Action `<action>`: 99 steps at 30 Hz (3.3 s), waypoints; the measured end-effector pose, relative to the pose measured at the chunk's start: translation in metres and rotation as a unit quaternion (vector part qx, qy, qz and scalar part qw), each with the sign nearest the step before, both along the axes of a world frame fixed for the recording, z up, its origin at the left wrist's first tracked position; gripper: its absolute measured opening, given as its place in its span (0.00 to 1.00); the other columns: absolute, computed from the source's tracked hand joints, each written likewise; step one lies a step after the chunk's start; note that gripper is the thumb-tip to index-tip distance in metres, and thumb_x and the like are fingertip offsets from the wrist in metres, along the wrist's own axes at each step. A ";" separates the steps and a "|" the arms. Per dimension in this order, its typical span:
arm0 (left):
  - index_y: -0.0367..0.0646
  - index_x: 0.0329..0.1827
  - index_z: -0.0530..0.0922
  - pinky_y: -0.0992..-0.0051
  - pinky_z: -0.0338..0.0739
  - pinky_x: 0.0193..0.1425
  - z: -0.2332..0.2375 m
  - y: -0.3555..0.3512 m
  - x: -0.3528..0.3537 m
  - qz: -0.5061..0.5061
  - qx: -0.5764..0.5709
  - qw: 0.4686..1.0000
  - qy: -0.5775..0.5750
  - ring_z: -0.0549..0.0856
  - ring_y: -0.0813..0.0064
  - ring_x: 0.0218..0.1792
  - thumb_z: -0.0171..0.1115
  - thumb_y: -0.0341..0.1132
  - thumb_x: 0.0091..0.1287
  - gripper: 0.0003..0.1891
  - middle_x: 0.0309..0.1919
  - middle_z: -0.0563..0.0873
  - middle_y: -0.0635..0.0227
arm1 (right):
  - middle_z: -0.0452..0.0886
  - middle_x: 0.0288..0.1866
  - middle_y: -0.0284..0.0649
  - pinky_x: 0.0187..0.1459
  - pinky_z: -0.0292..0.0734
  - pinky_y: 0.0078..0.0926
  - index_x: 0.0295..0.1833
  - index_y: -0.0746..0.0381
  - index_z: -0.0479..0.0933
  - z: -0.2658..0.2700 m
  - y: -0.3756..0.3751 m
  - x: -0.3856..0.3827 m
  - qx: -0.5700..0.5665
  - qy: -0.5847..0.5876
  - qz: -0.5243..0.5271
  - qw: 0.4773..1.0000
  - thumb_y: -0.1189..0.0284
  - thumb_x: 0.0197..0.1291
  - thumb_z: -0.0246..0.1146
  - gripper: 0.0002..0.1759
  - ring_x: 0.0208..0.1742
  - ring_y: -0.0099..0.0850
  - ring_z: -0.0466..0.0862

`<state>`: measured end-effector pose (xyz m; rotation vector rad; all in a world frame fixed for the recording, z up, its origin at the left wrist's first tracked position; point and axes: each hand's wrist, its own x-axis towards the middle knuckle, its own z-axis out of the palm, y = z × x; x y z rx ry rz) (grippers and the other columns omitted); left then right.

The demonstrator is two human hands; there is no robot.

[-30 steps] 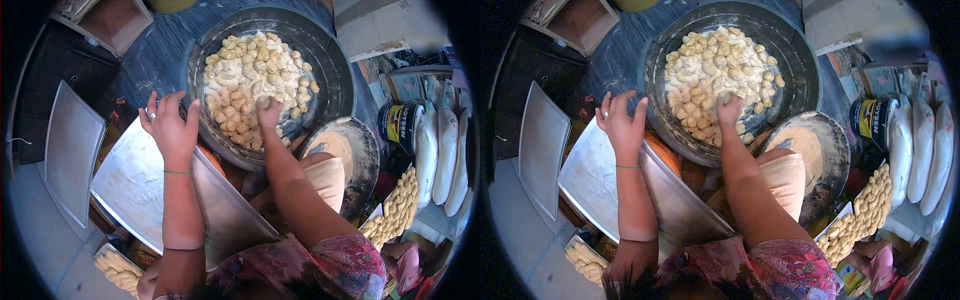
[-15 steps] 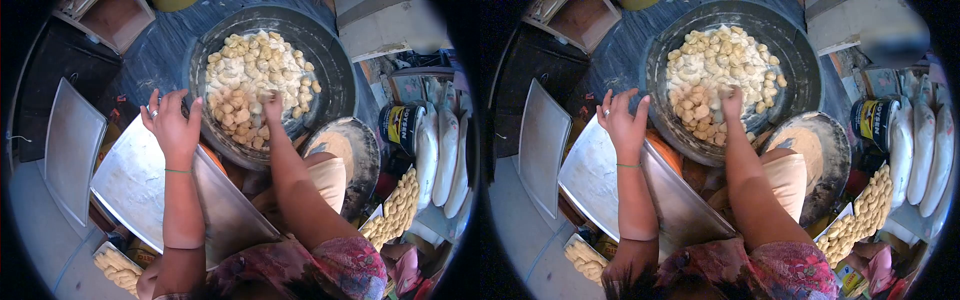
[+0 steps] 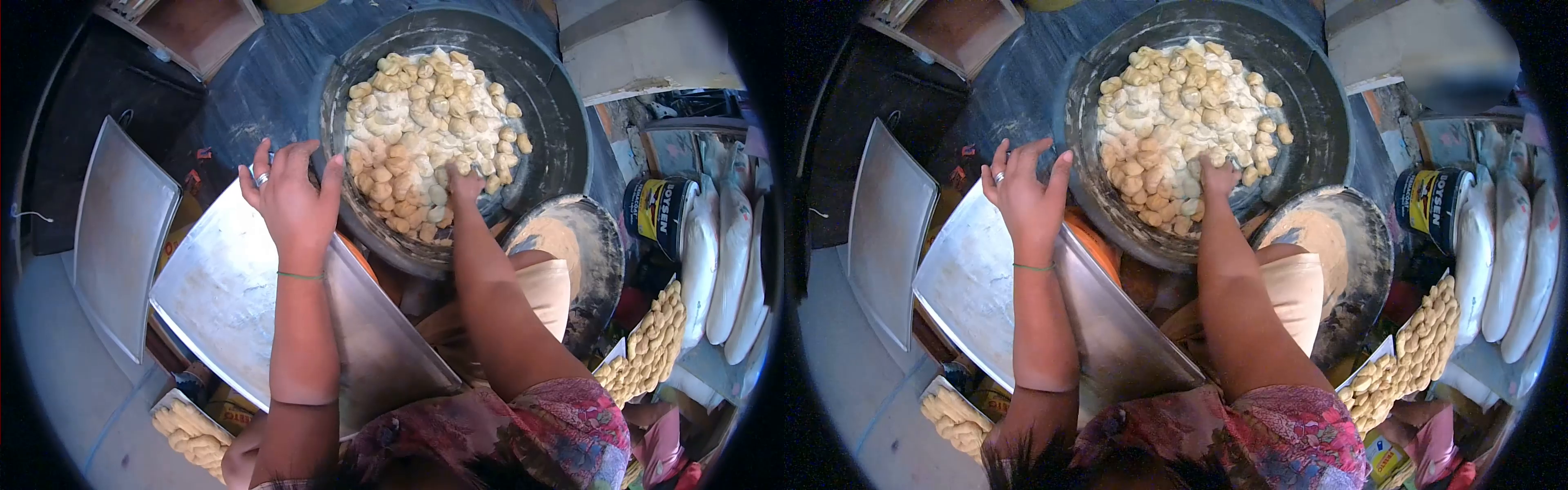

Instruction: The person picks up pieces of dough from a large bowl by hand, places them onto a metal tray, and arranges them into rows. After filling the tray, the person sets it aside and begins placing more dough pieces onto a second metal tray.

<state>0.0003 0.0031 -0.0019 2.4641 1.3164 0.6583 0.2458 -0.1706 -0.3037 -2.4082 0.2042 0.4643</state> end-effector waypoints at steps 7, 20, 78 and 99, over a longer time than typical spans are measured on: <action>0.48 0.48 0.84 0.44 0.41 0.77 0.004 -0.003 0.002 0.000 -0.002 1.000 0.003 0.70 0.54 0.70 0.66 0.50 0.64 0.18 0.50 0.86 0.68 | 0.79 0.52 0.48 0.54 0.73 0.47 0.53 0.57 0.80 0.059 0.035 -0.066 -0.015 -0.142 0.341 0.929 0.52 0.50 0.72 0.28 0.54 0.48 0.79; 0.51 0.50 0.84 0.47 0.40 0.77 0.001 -0.001 0.000 0.007 -0.004 1.000 0.022 0.69 0.57 0.71 0.66 0.52 0.65 0.18 0.50 0.87 0.70 | 0.74 0.63 0.53 0.69 0.60 0.54 0.61 0.59 0.77 0.035 0.034 -0.073 -0.021 -0.066 0.214 0.974 0.44 0.59 0.62 0.34 0.65 0.50 0.73; 0.49 0.49 0.84 0.45 0.41 0.77 0.000 0.000 -0.001 -0.005 0.004 1.000 0.018 0.69 0.55 0.70 0.66 0.50 0.64 0.18 0.50 0.86 0.69 | 0.65 0.73 0.44 0.68 0.64 0.50 0.73 0.49 0.67 0.065 0.118 -0.114 -0.126 -0.045 0.660 0.739 0.55 0.55 0.67 0.39 0.72 0.45 0.67; 0.48 0.50 0.84 0.44 0.40 0.77 0.002 0.000 0.001 0.002 -0.008 1.000 0.016 0.69 0.54 0.70 0.64 0.50 0.65 0.19 0.51 0.86 0.67 | 0.64 0.71 0.52 0.61 0.76 0.43 0.70 0.58 0.66 0.103 0.081 -0.048 -0.188 0.115 0.524 0.823 0.47 0.49 0.73 0.47 0.57 0.62 0.79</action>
